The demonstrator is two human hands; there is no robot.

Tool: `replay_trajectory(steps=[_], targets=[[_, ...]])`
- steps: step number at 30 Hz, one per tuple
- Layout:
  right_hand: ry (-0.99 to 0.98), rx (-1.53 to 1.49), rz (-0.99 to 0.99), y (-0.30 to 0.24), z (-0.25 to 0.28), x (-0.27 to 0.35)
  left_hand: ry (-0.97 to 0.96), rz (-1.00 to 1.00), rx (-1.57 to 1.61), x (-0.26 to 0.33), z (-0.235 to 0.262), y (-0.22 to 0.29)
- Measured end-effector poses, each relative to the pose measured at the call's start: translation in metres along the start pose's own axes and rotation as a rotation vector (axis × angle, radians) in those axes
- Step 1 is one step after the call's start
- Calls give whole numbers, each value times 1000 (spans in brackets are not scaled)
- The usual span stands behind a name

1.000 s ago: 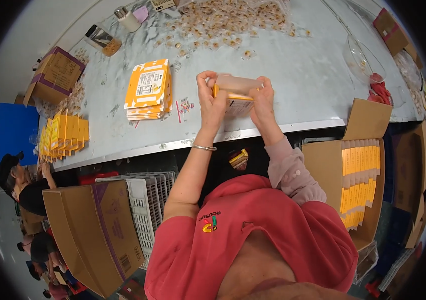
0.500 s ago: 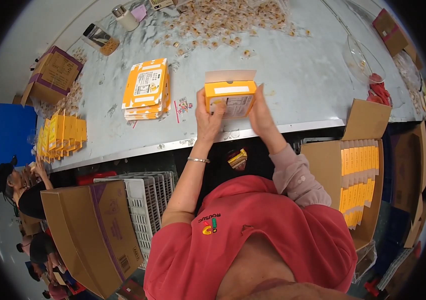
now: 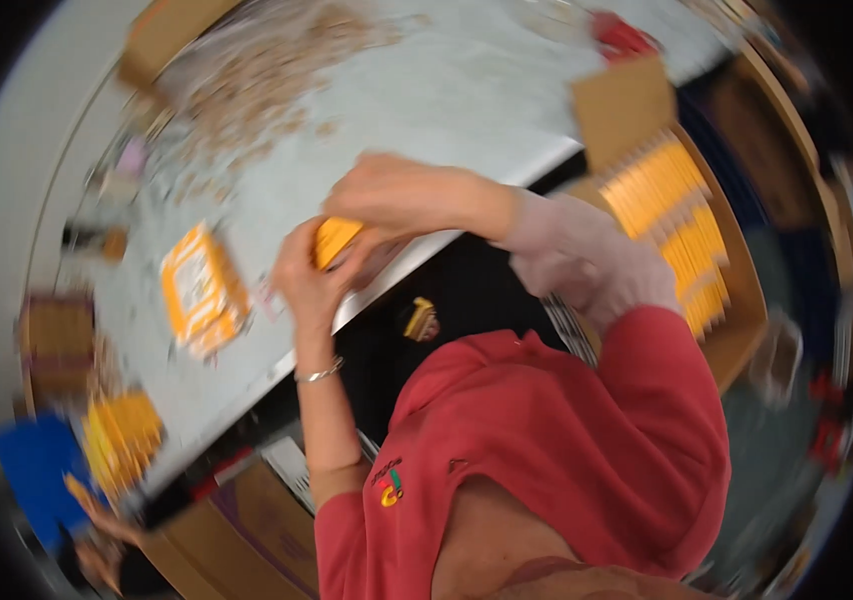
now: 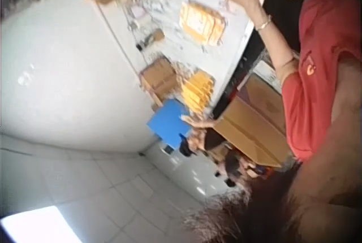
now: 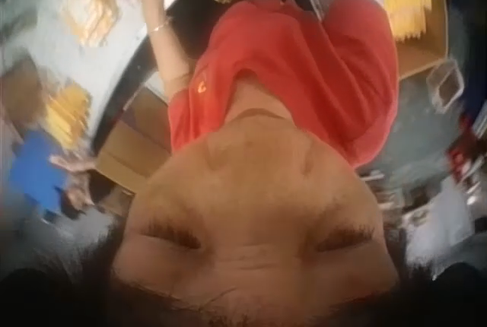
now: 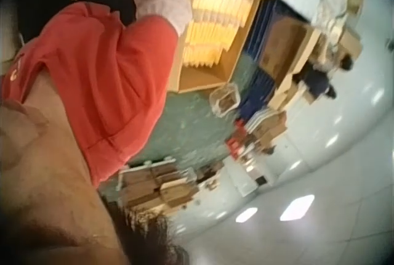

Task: Packing individual products into small yellow boxes and then arranging them into a larger shipping carton.

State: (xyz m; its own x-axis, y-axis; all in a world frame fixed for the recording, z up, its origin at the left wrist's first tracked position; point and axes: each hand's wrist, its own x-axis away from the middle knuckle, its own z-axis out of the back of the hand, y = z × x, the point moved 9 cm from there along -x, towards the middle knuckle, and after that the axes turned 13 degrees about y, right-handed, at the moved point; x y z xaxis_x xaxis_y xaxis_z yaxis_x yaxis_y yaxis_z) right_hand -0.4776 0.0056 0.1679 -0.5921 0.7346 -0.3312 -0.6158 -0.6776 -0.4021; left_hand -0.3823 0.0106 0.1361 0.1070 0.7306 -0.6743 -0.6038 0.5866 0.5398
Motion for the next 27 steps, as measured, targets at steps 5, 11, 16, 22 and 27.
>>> replay_trajectory(steps=[5, 11, 16, 22, 27], targets=[[272, -120, -159, 51, 55, 96, -157, -4, 257, -11, -11, 44], [818, 475, -1052, 113, 199, 425, -162, 204, 290, -12, -42, -2], [905, 1076, -1418, 130, 207, 636, -340, 271, 389, 6, -93, 16], [949, 1030, -1512, 172, 176, 722, -481, 252, 316, 12, -106, 39], [840, 826, -1493, 186, 167, 716, -527, 444, 343, 19, -91, 10]])
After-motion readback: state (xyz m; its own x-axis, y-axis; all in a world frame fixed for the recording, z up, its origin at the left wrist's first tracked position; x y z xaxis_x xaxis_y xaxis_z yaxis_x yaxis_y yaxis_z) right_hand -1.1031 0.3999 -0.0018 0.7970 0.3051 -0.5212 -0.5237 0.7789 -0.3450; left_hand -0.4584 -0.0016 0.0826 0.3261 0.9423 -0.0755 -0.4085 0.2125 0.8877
